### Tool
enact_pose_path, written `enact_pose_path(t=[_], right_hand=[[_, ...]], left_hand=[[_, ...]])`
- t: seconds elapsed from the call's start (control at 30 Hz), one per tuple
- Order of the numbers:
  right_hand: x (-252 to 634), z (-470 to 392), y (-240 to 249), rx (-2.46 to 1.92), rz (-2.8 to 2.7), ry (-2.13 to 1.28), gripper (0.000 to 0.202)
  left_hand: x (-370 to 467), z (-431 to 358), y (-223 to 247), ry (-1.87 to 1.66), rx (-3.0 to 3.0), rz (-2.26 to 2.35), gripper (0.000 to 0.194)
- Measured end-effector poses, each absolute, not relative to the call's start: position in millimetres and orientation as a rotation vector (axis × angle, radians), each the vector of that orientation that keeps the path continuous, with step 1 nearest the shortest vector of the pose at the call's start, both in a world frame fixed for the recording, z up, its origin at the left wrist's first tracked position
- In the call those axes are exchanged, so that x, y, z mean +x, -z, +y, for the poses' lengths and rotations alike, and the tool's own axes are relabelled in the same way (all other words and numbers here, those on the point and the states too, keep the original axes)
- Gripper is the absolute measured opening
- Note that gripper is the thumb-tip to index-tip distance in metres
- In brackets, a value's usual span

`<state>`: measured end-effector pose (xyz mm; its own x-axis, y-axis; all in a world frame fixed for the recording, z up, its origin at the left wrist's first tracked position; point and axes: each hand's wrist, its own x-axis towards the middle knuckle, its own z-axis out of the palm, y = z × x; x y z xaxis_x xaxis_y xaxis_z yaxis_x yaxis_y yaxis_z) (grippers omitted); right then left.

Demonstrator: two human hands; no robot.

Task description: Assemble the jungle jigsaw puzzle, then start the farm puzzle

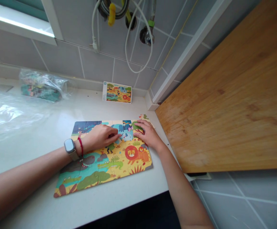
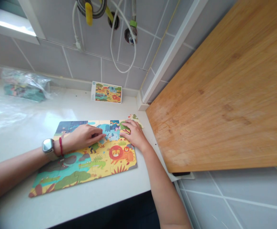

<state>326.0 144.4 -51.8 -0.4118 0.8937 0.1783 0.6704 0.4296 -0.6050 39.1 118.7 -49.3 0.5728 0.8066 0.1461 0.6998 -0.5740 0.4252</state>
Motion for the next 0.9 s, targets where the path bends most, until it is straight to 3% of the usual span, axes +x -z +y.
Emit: enact_pose_path(t=[0.37, 0.6, 0.9], right_hand=[[345.0, 152.4, 50.6, -1.387, -2.113, -0.574, 0.008], [343.2, 152.8, 53.9, -1.272, -2.238, -0.605, 0.029], [345.6, 152.9, 50.7, -1.234, -2.381, -0.709, 0.032]], left_hand=[[38.7, 118.3, 49.7, -0.502, 2.524, 1.205, 0.050], [37.7, 119.9, 53.7, -0.555, 2.551, 1.184, 0.049], [52.8, 104.4, 35.2, -0.636, 2.746, 0.964, 0.038]])
